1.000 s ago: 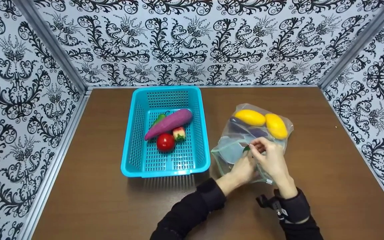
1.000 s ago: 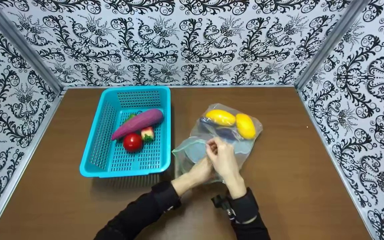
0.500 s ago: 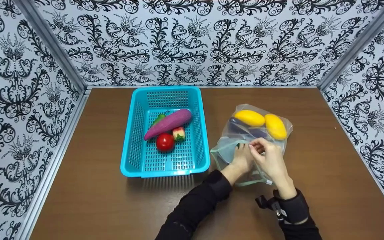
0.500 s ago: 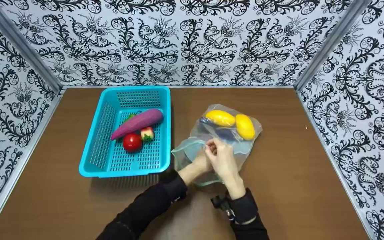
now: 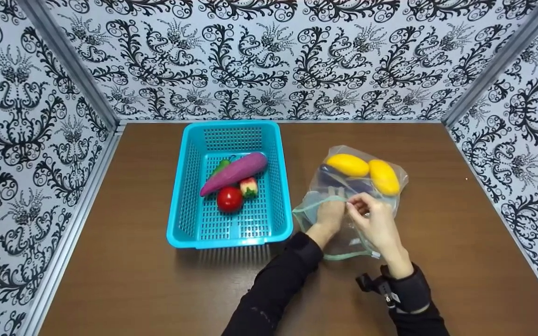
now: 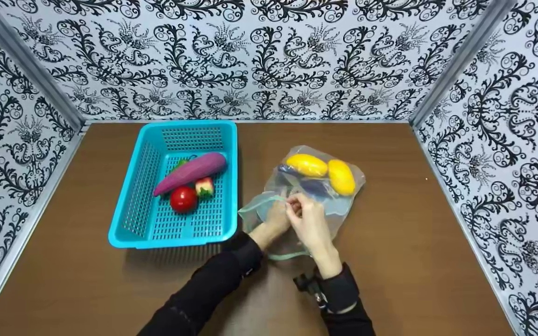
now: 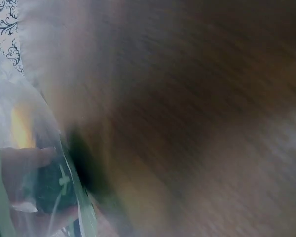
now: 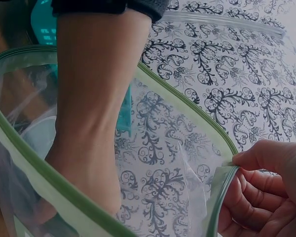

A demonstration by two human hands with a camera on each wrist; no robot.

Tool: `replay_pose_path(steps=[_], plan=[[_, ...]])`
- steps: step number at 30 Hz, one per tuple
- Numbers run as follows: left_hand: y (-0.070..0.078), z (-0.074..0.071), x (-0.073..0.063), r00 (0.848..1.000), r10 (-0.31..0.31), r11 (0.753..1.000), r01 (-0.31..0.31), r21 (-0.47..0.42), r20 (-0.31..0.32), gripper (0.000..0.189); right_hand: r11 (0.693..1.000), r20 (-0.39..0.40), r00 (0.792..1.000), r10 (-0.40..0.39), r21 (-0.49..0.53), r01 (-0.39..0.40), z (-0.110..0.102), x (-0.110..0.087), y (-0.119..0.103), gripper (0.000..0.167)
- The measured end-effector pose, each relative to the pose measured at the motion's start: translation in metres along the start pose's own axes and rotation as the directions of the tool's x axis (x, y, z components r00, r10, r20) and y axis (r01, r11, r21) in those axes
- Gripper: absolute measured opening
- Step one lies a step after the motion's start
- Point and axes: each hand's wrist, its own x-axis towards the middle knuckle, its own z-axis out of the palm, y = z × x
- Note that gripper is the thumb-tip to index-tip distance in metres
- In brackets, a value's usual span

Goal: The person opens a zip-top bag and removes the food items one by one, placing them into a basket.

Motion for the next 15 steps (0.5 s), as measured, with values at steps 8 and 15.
replay_pose_path(steps=[8,15], plan=[[0.011,-0.015,-0.012,0.994,-0.014,0.989,-0.003,0.149,0.108,0.023,1.0,0.001,1.0,-0.003,-0.001,0.003,0.0,-0.001,0.002,0.004],[0.016,-0.027,-0.025,0.973,-0.058,0.991,0.029,0.128,0.224,0.038,1.0,-0.001,1.0,-0.004,0.002,0.004,0.001,-0.001,0.003,0.004]])
